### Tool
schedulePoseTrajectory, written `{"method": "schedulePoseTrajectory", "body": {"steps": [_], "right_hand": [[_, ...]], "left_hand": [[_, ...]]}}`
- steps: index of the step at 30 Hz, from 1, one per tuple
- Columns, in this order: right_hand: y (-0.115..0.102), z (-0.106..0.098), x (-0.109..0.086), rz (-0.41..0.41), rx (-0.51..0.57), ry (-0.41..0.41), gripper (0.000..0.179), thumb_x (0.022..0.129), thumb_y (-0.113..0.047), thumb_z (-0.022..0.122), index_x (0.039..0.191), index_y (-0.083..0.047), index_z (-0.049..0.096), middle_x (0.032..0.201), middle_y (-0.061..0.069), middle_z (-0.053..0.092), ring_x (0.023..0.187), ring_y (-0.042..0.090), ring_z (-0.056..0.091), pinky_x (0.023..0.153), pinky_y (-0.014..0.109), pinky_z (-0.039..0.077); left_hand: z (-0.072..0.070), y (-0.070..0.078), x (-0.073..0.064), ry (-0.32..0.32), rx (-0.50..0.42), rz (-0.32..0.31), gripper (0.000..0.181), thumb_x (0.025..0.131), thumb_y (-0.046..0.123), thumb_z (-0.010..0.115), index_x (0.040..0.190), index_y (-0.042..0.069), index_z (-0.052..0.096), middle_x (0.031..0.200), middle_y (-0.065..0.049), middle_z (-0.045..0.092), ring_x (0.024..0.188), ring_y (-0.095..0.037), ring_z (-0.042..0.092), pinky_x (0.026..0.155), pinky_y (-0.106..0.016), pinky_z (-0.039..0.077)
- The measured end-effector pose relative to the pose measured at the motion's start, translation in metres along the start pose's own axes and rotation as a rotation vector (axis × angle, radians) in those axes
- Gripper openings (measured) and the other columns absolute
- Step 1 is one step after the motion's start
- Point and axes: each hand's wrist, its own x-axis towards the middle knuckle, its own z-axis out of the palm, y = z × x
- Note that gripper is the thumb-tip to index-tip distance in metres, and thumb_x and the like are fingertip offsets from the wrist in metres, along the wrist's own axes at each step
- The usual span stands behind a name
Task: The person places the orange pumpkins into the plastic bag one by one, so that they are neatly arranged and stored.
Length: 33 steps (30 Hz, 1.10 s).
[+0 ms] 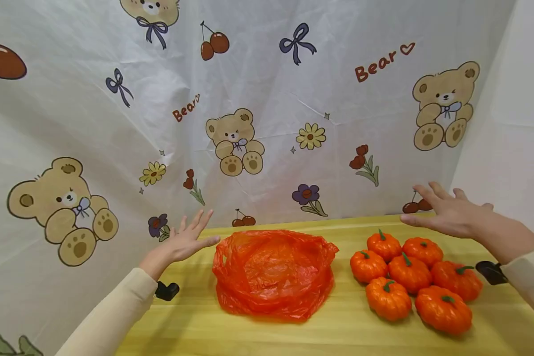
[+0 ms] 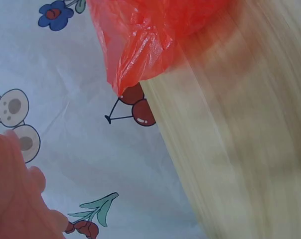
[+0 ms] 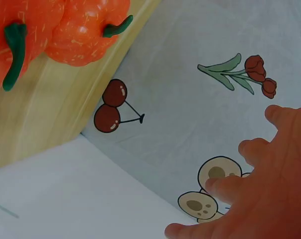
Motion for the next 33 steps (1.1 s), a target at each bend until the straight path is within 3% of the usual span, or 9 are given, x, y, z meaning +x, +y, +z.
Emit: {"method": "schedulePoseTrajectory", "body": {"steps": [3,8,14,20,23,29,33], "right_hand": [[-0.002,0.002,-0.001,-0.059,0.019,0.030,0.099,0.099,-0.066,0.046,0.164,-0.004,0.002,0.161,0.043,-0.001,0.129,0.081,0.016,0.082,0.099,0.018],[-0.007,0.007,-0.003,-0.159,0.164,0.077,0.091,0.103,-0.049,0.052,0.164,-0.002,0.004,0.162,0.044,0.000,0.133,0.077,0.017,0.092,0.093,0.021],[-0.010,0.012,-0.017,-0.177,0.312,0.086,0.088,0.106,-0.040,0.052,0.166,-0.011,-0.005,0.166,0.036,-0.011,0.143,0.072,0.002,0.096,0.092,0.016],[-0.013,0.014,-0.027,-0.189,0.348,0.105,0.085,0.107,-0.036,0.051,0.167,-0.020,-0.007,0.168,0.034,-0.005,0.137,0.075,0.017,0.090,0.090,0.023],[-0.014,0.016,-0.030,-0.200,0.374,0.090,0.080,0.109,-0.036,0.045,0.167,-0.024,-0.009,0.168,0.034,-0.006,0.135,0.077,0.018,0.086,0.092,0.023],[-0.016,0.018,-0.040,-0.254,0.411,0.038,0.075,0.112,-0.032,0.038,0.165,-0.028,-0.014,0.168,0.035,-0.005,0.132,0.074,0.023,0.082,0.093,0.027],[-0.017,0.020,-0.042,-0.295,0.460,0.019,0.074,0.112,-0.026,0.037,0.165,-0.030,-0.015,0.167,0.036,-0.002,0.132,0.073,0.026,0.081,0.092,0.030]], "left_hand": [[0.002,-0.002,-0.001,0.016,-0.029,0.026,0.096,0.090,0.083,0.045,0.162,0.047,-0.007,0.175,0.001,-0.009,0.155,-0.053,-0.011,0.114,-0.083,-0.010],[0.006,-0.007,0.000,0.063,-0.126,0.075,0.097,0.090,0.077,0.054,0.162,0.050,-0.005,0.175,0.003,-0.008,0.155,-0.054,0.000,0.116,-0.083,0.000],[0.015,-0.013,0.002,0.059,-0.268,0.102,0.096,0.093,0.063,0.064,0.158,0.057,-0.007,0.173,0.009,-0.011,0.159,-0.043,0.005,0.117,-0.080,0.017],[0.022,-0.017,0.003,0.114,-0.365,0.126,0.094,0.092,0.057,0.069,0.159,0.056,0.003,0.175,0.006,-0.002,0.157,-0.043,0.017,0.117,-0.078,0.024],[0.024,-0.020,0.001,0.119,-0.465,0.145,0.090,0.093,0.053,0.069,0.161,0.052,0.011,0.175,0.003,0.000,0.155,-0.047,0.021,0.116,-0.077,0.025],[0.033,-0.025,0.001,0.053,-0.738,0.158,0.082,0.097,0.050,0.065,0.162,0.049,0.015,0.175,-0.001,0.000,0.155,-0.048,0.021,0.118,-0.076,0.024],[0.039,-0.027,0.003,0.066,-0.828,0.167,0.080,0.098,0.049,0.065,0.163,0.043,0.020,0.175,-0.003,0.005,0.152,-0.048,0.028,0.119,-0.074,0.024]]}}
